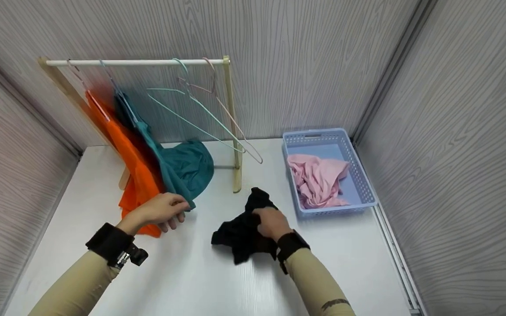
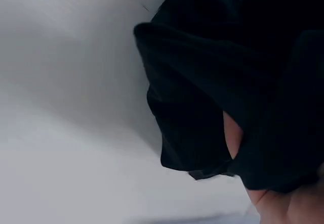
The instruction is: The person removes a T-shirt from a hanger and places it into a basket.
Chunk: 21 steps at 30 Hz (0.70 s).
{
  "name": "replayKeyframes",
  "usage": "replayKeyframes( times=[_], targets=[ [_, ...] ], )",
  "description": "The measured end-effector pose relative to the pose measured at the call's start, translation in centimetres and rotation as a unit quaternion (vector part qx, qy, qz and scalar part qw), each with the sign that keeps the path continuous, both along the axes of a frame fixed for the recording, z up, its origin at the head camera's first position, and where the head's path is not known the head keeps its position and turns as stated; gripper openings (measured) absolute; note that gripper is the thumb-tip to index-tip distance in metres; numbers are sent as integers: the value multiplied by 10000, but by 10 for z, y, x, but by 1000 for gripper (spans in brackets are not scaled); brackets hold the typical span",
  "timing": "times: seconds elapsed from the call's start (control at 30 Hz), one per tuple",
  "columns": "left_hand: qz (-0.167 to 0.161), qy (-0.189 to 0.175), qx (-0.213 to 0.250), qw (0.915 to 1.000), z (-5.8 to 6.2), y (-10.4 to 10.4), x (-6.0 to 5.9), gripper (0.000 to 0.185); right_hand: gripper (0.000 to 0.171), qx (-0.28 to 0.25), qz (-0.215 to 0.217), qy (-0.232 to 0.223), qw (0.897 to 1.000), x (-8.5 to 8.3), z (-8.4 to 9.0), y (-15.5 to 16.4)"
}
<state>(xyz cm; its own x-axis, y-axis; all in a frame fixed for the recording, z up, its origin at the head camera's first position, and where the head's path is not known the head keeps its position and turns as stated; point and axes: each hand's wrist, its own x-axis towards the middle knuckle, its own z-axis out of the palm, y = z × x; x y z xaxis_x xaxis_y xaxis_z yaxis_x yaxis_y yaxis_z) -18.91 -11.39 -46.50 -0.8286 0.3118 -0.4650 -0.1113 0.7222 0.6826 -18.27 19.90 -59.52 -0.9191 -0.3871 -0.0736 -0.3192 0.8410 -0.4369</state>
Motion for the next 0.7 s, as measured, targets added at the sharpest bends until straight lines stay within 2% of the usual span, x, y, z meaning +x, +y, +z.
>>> replayKeyframes(
  times=[0.1, 0.2, 0.43, 0.6, 0.7],
  targets=[
    [17, 31, -17, 10000, -2, -2, 2, 28, 43, -76, -324, 45, 9994, -19, 28, 24],
    [-29, 29, 18, 10000, -3, -2, 3, 29, 46, -111, -452, 46, 9989, -32, 52, 44],
    [107, -38, 156, 9998, -6, -4, 8, 28, 55, -551, -954, 294, 9935, -61, 111, 81],
    [228, -69, 249, 9994, -7, -7, 14, 25, 50, -701, -1597, 651, 9825, -77, 154, 110],
    [209, -69, 284, 9994, -9, -9, 17, 26, 49, -836, -2150, 939, 9685, -85, 169, 130]
  ],
)
